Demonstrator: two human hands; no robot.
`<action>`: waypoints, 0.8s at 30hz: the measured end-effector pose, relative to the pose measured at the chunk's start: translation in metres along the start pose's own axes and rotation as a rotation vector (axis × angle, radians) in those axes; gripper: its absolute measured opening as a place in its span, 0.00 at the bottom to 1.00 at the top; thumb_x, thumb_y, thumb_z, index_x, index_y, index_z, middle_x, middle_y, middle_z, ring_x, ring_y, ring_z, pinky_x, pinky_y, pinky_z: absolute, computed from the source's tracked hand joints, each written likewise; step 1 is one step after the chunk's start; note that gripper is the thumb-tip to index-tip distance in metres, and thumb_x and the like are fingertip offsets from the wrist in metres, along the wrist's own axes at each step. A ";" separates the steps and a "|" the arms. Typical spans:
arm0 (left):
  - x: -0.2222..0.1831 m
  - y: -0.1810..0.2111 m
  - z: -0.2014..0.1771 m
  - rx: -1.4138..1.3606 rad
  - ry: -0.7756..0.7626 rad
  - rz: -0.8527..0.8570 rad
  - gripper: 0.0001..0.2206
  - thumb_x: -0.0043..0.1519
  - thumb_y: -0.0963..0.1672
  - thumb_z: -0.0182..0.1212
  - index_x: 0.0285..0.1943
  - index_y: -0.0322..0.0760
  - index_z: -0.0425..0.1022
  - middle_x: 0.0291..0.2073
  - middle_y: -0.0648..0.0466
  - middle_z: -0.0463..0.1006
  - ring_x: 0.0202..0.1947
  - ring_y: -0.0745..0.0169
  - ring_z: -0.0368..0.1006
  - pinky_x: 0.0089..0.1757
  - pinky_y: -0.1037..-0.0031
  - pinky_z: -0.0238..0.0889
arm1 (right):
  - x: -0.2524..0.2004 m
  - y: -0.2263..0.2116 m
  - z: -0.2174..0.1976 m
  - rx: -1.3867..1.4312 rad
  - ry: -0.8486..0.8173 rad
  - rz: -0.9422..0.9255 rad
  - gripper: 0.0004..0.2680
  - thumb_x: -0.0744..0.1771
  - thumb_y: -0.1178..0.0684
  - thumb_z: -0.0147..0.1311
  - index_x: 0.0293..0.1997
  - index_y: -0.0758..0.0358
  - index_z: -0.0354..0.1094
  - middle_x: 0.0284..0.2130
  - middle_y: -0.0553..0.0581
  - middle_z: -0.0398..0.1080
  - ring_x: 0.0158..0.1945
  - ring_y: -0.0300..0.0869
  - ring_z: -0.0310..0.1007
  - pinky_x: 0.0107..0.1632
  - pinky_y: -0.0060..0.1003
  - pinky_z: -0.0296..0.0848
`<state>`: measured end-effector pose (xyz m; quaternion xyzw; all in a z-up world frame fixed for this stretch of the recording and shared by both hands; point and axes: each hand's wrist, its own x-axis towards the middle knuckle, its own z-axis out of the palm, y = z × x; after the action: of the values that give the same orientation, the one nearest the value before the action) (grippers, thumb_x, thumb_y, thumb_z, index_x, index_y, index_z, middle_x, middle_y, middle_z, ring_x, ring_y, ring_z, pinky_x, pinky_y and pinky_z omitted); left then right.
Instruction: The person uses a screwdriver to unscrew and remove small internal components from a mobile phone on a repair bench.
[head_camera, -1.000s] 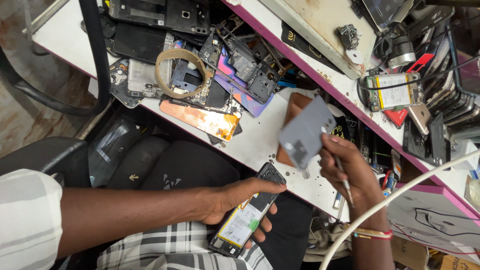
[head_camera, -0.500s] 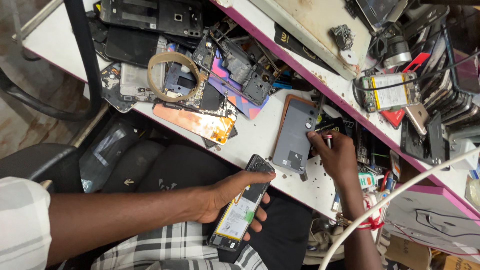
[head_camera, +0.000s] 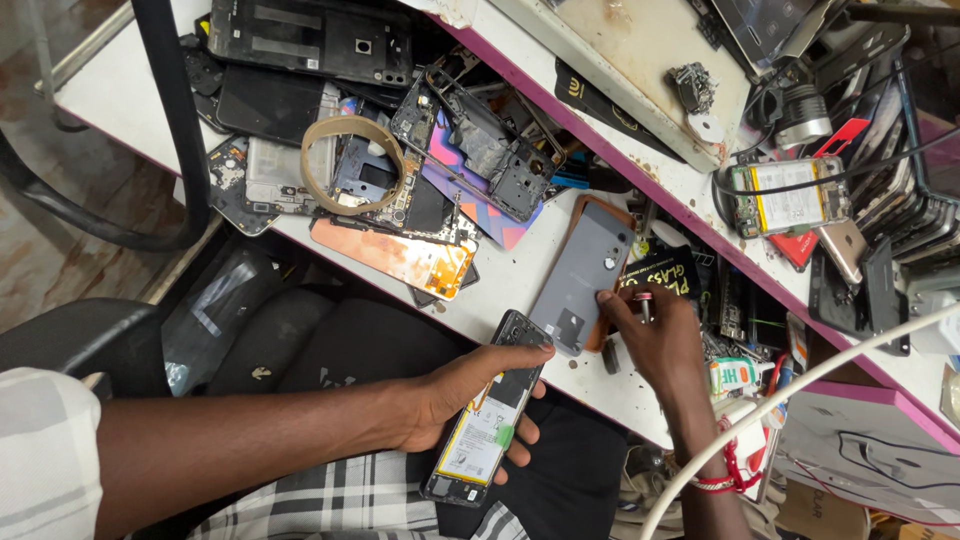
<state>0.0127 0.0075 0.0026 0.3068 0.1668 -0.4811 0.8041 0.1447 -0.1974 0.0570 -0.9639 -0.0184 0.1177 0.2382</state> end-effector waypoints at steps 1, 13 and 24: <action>0.001 0.001 0.000 0.004 -0.009 0.001 0.34 0.53 0.65 0.58 0.54 0.41 0.68 0.35 0.46 0.77 0.31 0.53 0.79 0.32 0.55 0.75 | 0.001 0.000 0.001 0.009 -0.004 0.004 0.12 0.66 0.48 0.61 0.40 0.69 0.76 0.28 0.59 0.79 0.27 0.40 0.78 0.29 0.36 0.72; 0.005 -0.007 -0.007 0.021 -0.120 -0.060 0.35 0.55 0.66 0.59 0.55 0.38 0.69 0.35 0.46 0.78 0.33 0.53 0.80 0.34 0.56 0.77 | -0.008 -0.001 0.007 0.214 -0.048 -0.177 0.08 0.70 0.51 0.54 0.46 0.67 0.73 0.19 0.51 0.66 0.22 0.31 0.57 0.24 0.30 0.55; 0.009 -0.006 -0.010 -0.013 -0.183 -0.027 0.35 0.59 0.65 0.59 0.56 0.36 0.68 0.35 0.45 0.78 0.33 0.52 0.80 0.35 0.54 0.76 | -0.031 -0.031 -0.044 0.291 0.280 -0.372 0.06 0.72 0.56 0.55 0.41 0.70 0.71 0.21 0.48 0.65 0.21 0.28 0.52 0.23 0.27 0.45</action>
<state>0.0119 0.0054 -0.0121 0.2540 0.0997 -0.5169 0.8114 0.1255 -0.1932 0.1163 -0.9066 -0.1447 -0.0612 0.3917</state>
